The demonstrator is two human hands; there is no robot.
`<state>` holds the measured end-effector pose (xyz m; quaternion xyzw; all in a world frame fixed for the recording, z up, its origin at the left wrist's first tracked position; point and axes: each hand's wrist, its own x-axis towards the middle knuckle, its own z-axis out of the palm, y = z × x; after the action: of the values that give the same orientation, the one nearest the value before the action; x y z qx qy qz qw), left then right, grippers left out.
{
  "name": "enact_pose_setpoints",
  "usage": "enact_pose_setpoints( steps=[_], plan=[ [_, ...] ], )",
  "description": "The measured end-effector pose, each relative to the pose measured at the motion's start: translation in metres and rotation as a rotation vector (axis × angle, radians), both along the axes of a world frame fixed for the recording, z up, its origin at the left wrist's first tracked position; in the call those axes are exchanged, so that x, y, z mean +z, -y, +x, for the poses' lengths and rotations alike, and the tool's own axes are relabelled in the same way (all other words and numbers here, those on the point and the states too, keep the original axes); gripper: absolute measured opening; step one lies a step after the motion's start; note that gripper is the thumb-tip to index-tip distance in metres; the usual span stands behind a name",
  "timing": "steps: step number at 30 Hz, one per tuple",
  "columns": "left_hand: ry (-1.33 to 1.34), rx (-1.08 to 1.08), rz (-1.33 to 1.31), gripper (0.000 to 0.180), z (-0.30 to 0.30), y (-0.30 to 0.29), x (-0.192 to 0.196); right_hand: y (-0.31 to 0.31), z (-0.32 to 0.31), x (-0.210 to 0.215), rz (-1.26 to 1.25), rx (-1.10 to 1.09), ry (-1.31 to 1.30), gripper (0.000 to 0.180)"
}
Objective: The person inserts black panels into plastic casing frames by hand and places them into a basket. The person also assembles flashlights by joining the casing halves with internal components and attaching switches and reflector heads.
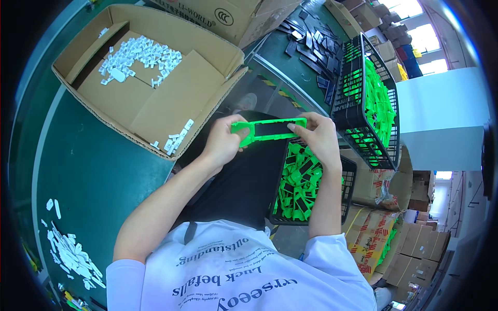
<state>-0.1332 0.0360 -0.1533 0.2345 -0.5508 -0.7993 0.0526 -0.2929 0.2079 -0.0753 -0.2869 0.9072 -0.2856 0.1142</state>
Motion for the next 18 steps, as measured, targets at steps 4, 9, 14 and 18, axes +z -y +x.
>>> enact_pose_setpoints(
  steps=[4,9,14,18],
  plan=[
    [0.061,-0.065,-0.048,0.005,0.001,0.002,0.0,-0.002,-0.005,0.002,0.063,0.013,0.23,0.025],
    [0.123,-0.126,-0.172,0.017,-0.003,0.001,0.007,-0.007,-0.006,-0.001,-0.074,-0.015,0.352,0.022],
    [0.109,-0.057,-0.154,0.022,-0.004,0.003,0.002,-0.008,-0.004,0.0,-0.092,0.018,0.36,0.022],
    [0.104,-0.071,-0.249,0.026,-0.003,0.004,0.007,-0.004,0.001,0.003,0.02,-0.023,0.276,0.024]
  ],
)
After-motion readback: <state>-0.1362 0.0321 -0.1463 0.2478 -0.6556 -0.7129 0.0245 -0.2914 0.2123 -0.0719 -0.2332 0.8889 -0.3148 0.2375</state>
